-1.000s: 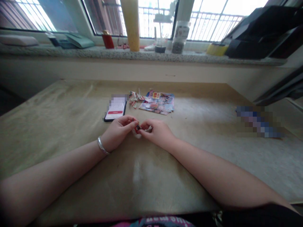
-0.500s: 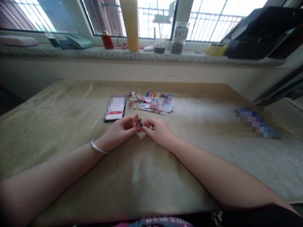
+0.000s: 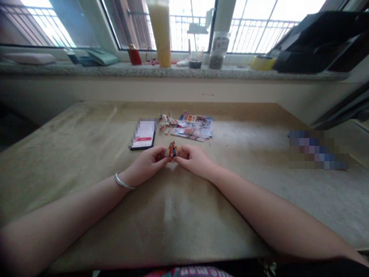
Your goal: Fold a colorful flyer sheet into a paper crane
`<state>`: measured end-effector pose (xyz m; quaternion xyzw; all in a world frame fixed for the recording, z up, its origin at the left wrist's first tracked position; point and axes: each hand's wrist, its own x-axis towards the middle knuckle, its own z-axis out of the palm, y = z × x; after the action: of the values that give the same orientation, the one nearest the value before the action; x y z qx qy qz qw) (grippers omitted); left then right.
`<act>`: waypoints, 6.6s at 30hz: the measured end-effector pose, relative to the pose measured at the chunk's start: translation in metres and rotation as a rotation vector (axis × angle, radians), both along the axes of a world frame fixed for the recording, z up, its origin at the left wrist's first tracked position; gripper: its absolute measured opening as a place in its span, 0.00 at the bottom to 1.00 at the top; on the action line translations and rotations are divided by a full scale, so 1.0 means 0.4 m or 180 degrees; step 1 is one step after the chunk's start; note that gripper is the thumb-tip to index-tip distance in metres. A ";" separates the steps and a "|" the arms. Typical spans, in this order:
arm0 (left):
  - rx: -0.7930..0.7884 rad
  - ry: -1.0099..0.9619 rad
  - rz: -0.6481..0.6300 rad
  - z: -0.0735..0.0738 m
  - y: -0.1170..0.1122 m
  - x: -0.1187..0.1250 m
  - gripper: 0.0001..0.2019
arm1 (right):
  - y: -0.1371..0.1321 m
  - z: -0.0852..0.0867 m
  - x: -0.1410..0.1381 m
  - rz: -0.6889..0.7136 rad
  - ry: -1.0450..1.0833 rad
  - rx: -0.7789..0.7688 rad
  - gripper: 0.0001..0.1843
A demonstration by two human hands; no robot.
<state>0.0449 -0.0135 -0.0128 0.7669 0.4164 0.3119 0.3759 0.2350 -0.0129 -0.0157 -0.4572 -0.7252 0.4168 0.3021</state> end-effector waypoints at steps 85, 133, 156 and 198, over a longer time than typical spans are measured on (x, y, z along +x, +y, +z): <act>-0.0380 -0.0524 -0.0177 -0.005 0.054 0.005 0.14 | 0.045 -0.021 -0.003 -0.0643 0.0951 0.0097 0.12; -0.0545 -0.0472 0.0518 0.015 0.057 0.003 0.11 | 0.044 -0.022 -0.028 -0.0829 0.0924 0.0042 0.12; -0.0553 -0.0372 0.0496 0.014 0.056 0.005 0.14 | 0.042 -0.039 -0.028 -0.0758 0.1362 -0.0795 0.20; -0.1231 -0.0954 -0.0201 -0.003 0.083 -0.018 0.20 | 0.040 -0.035 -0.026 -0.0741 0.1846 -0.0985 0.19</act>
<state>0.0375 0.0199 -0.0141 0.6384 0.3838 0.3247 0.5828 0.2245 0.0030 -0.0299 -0.4397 -0.4805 0.5971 0.4682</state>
